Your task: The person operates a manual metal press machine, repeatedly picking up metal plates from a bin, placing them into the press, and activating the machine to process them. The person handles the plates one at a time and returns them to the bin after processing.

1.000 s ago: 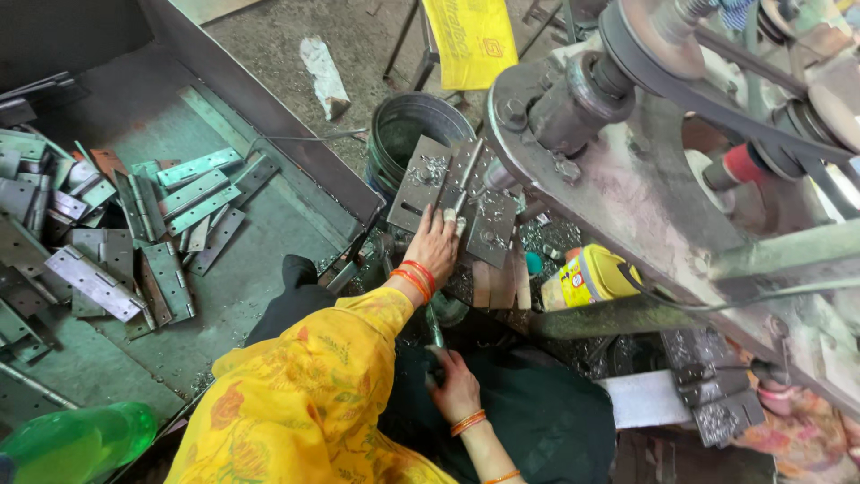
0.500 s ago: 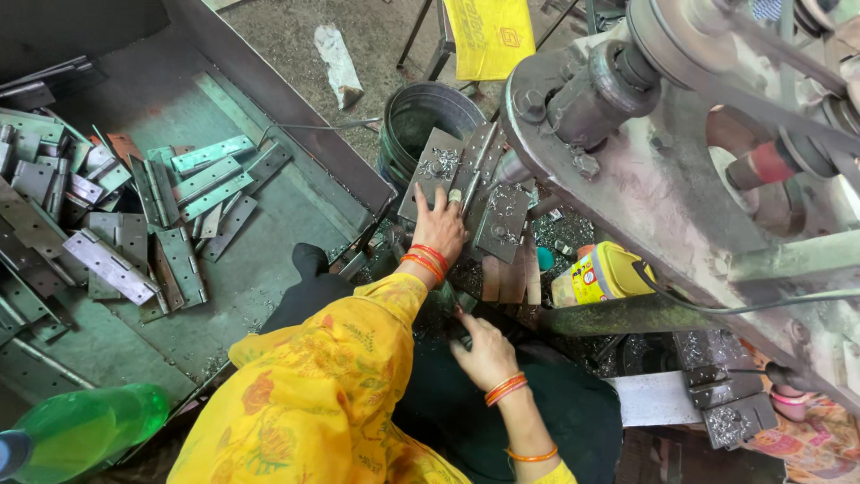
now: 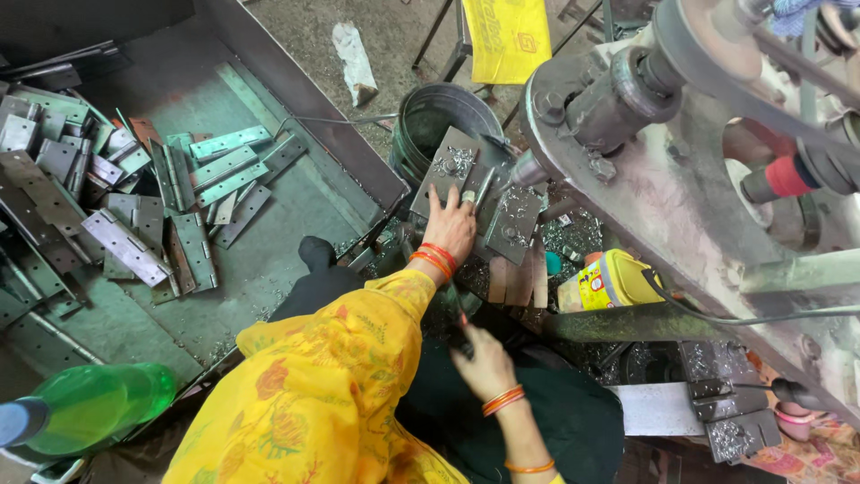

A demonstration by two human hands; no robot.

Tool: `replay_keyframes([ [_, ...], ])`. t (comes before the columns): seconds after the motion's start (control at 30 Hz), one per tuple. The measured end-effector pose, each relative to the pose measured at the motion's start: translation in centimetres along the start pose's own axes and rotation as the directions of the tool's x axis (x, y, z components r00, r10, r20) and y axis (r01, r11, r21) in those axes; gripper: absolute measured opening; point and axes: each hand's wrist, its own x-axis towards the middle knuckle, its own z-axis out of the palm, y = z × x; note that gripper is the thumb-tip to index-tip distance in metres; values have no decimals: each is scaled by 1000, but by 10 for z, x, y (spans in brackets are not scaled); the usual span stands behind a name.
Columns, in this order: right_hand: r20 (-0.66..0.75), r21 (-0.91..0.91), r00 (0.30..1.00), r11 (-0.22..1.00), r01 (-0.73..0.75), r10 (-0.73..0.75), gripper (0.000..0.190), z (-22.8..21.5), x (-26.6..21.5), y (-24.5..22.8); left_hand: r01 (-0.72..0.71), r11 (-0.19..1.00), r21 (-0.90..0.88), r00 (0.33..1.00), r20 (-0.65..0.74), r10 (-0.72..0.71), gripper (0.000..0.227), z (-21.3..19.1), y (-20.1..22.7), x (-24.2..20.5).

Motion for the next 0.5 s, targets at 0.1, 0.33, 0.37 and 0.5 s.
replay_keyframes([
  [0.1,25,-47,999,998,-32,34,50,-20,9,-1,32,996,-84,995,-87,-39,37,14,4,12],
  [0.33,-3,-76,991,988,-132,132,67,44,-11,0,19,994,-111,986,-165,-37,41,27,3,31],
  [0.37,-28,-14,991,991,-131,131,63,53,-16,3,10,994,-113,976,-215,-35,44,25,2,28],
  [0.5,-52,100,993,990,-101,107,53,66,-22,6,-17,998,-55,999,38,19,45,14,0,6],
])
